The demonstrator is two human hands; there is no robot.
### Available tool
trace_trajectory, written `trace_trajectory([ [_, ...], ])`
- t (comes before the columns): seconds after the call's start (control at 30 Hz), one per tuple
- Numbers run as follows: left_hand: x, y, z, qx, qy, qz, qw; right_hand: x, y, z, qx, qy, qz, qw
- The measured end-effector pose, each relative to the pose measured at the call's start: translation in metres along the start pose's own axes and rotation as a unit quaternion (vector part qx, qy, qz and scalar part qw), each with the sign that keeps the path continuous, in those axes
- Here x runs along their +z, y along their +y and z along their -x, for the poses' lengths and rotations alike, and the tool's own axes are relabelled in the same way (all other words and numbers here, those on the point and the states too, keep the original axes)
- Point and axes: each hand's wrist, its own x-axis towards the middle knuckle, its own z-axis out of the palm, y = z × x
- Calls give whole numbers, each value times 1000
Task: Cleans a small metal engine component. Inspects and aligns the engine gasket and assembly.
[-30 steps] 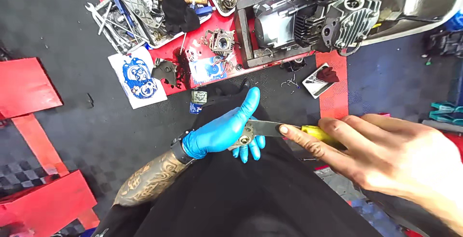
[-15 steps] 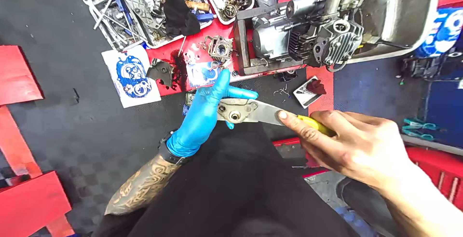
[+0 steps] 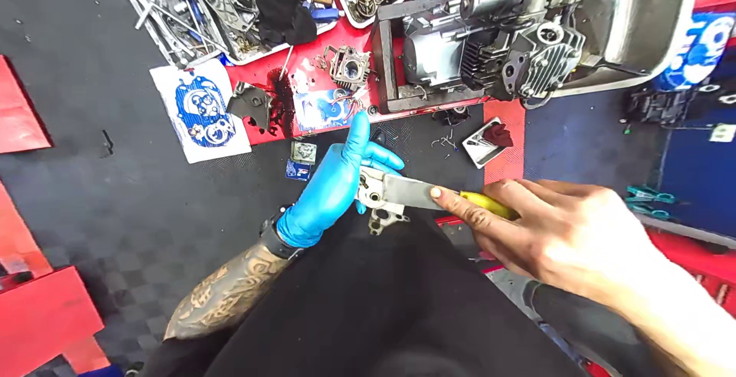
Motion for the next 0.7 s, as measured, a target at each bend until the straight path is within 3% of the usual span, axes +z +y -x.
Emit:
trace_trajectory([
  [0.1,-13,-21,-10,-55,-55,101,992,30,19,4,28,24,-95,995],
  [0.3,-38,-23,-11,-30,-19,223,974,93,25,-7,143,171,-280,934],
  [0.43,-75,-50,-3,61,-46,417,906,132,22,-51,183,225,-338,895],
  [0.6,-111,-90,25,130,-95,458,874,181,35,-125,244,160,-389,874],
  [0.7,-125,-120,37,140,-64,476,866,219,55,-190,268,84,-348,895],
])
